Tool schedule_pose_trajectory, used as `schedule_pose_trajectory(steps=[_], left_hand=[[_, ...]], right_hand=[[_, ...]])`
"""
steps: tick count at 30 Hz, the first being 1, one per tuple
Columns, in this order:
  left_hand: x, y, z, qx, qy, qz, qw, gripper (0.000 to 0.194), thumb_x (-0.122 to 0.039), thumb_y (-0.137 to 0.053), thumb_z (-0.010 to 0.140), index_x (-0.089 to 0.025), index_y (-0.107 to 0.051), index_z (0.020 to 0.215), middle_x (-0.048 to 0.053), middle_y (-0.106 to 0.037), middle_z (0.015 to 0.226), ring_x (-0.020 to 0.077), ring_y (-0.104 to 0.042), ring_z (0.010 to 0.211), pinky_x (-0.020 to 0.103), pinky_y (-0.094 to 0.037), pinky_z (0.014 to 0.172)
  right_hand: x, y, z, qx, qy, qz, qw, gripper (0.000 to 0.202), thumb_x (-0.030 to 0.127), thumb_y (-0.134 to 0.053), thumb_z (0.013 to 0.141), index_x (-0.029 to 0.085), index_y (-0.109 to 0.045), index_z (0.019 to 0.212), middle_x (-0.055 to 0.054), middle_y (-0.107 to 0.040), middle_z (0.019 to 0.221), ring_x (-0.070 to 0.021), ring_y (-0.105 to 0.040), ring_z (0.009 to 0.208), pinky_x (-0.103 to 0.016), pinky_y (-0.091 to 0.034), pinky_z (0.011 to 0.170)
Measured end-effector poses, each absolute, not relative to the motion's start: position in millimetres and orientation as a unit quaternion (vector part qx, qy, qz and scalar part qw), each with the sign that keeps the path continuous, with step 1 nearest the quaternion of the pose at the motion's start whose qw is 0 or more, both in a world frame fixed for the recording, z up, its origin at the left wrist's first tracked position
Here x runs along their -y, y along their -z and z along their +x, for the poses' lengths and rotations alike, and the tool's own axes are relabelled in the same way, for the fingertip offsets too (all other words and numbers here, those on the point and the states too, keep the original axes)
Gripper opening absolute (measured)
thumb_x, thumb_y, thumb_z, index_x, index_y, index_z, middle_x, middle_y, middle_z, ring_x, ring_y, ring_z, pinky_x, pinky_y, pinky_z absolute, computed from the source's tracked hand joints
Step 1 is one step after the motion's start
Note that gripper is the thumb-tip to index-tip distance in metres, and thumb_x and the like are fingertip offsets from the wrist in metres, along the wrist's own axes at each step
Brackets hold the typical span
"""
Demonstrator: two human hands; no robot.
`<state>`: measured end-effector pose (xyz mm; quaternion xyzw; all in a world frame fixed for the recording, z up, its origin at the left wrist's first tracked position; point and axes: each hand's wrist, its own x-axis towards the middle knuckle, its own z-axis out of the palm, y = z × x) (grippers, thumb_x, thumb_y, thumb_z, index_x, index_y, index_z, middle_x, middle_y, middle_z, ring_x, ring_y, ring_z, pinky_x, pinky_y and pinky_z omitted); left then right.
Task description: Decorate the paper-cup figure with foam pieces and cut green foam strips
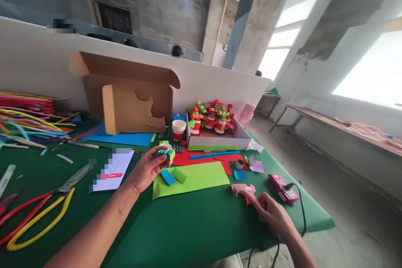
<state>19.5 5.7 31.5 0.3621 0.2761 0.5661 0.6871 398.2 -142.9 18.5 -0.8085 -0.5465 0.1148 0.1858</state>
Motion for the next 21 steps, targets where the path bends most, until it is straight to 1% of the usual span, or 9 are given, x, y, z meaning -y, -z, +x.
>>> schedule_pose_trajectory(steps=[3, 8, 10, 12, 14, 16, 18, 20, 21], left_hand=[[-8.9, -25.4, 19.4, -0.255, -0.556, 0.357, 0.706, 0.043, -0.028, -0.092, 0.057, -0.017, -0.072, 0.094, 0.002, -0.073, 0.083, 0.0114, -0.067, 0.066, 0.022, -0.055, 0.065], [-11.0, -19.5, 19.7, -0.222, -0.548, 0.344, 0.729, 0.040, -0.027, -0.091, 0.061, -0.017, -0.072, 0.094, 0.004, -0.073, 0.085, 0.0126, -0.067, 0.068, 0.024, -0.056, 0.066], [-10.1, -18.6, 20.8, -0.207, -0.547, 0.324, 0.743, 0.040, -0.025, -0.092, 0.059, -0.017, -0.071, 0.093, 0.004, -0.073, 0.086, 0.0128, -0.068, 0.071, 0.024, -0.057, 0.068], [-8.8, -17.5, 21.8, -0.192, -0.545, 0.297, 0.760, 0.042, -0.023, -0.093, 0.057, -0.017, -0.071, 0.093, 0.004, -0.073, 0.087, 0.0127, -0.068, 0.073, 0.023, -0.057, 0.070], [-7.3, -16.2, 22.0, -0.180, -0.539, 0.275, 0.775, 0.043, -0.022, -0.093, 0.056, -0.018, -0.071, 0.093, 0.004, -0.073, 0.087, 0.0128, -0.069, 0.073, 0.023, -0.058, 0.070], [-6.0, -14.8, 21.2, -0.175, -0.529, 0.273, 0.784, 0.042, -0.021, -0.092, 0.059, -0.018, -0.070, 0.095, 0.004, -0.073, 0.088, 0.0132, -0.069, 0.072, 0.024, -0.058, 0.071], [-4.9, -14.1, 20.3, -0.171, -0.519, 0.279, 0.789, 0.040, -0.019, -0.090, 0.062, -0.018, -0.069, 0.096, 0.004, -0.074, 0.088, 0.0134, -0.070, 0.071, 0.025, -0.059, 0.072], [-4.2, -14.5, 19.8, -0.167, -0.514, 0.279, 0.794, 0.040, -0.018, -0.090, 0.062, -0.017, -0.069, 0.096, 0.004, -0.074, 0.088, 0.0136, -0.070, 0.070, 0.026, -0.059, 0.072], [-4.0, -14.9, 19.9, -0.165, -0.513, 0.274, 0.797, 0.040, -0.019, -0.090, 0.061, -0.017, -0.069, 0.095, 0.005, -0.074, 0.088, 0.0138, -0.070, 0.070, 0.025, -0.059, 0.072]], right_hand=[[136.7, -15.6, 400.8, 0.572, -0.144, -0.784, 0.193, 0.041, 0.064, -0.045, 0.075, 0.025, -0.045, 0.062, 0.001, -0.054, 0.055, -0.0168, -0.051, 0.051, -0.027, -0.036, 0.050], [133.3, -14.6, 398.8, 0.561, -0.214, -0.756, 0.262, 0.044, 0.065, -0.058, 0.066, 0.023, -0.049, 0.055, 0.003, -0.046, 0.048, -0.0137, -0.040, 0.047, -0.026, -0.030, 0.047], [136.0, -15.6, 394.9, 0.513, -0.293, -0.739, 0.323, 0.047, 0.068, -0.063, 0.065, 0.022, -0.056, 0.059, 0.003, -0.046, 0.048, -0.0127, -0.040, 0.046, -0.026, -0.031, 0.045], [138.4, -19.8, 385.3, 0.443, -0.386, -0.697, 0.412, 0.050, 0.070, -0.069, 0.064, 0.020, -0.064, 0.070, 0.001, -0.052, 0.055, -0.0138, -0.046, 0.050, -0.026, -0.037, 0.046], [138.3, -27.4, 369.0, 0.359, -0.467, -0.632, 0.504, 0.052, 0.066, -0.078, 0.060, 0.020, -0.069, 0.082, -0.002, -0.058, 0.065, -0.0144, -0.053, 0.056, -0.026, -0.045, 0.050], [134.6, -37.0, 347.3, 0.294, -0.534, -0.561, 0.560, 0.053, 0.060, -0.087, 0.053, 0.020, -0.070, 0.082, 0.000, -0.056, 0.067, -0.0104, -0.048, 0.053, -0.024, -0.048, 0.050], [128.5, -46.6, 323.4, 0.276, -0.587, -0.504, 0.571, 0.051, 0.056, -0.091, 0.050, 0.019, -0.070, 0.078, 0.003, -0.051, 0.063, -0.0060, -0.038, 0.047, -0.020, -0.043, 0.044], [121.6, -55.0, 300.0, 0.301, -0.601, -0.473, 0.569, 0.050, 0.056, -0.090, 0.053, 0.019, -0.069, 0.078, 0.003, -0.048, 0.059, -0.0067, -0.038, 0.047, -0.018, -0.037, 0.040], [118.3, -58.5, 289.1, 0.331, -0.597, -0.470, 0.560, 0.050, 0.059, -0.087, 0.058, 0.019, -0.070, 0.082, 0.003, -0.048, 0.057, -0.0077, -0.038, 0.047, -0.019, -0.035, 0.040]])
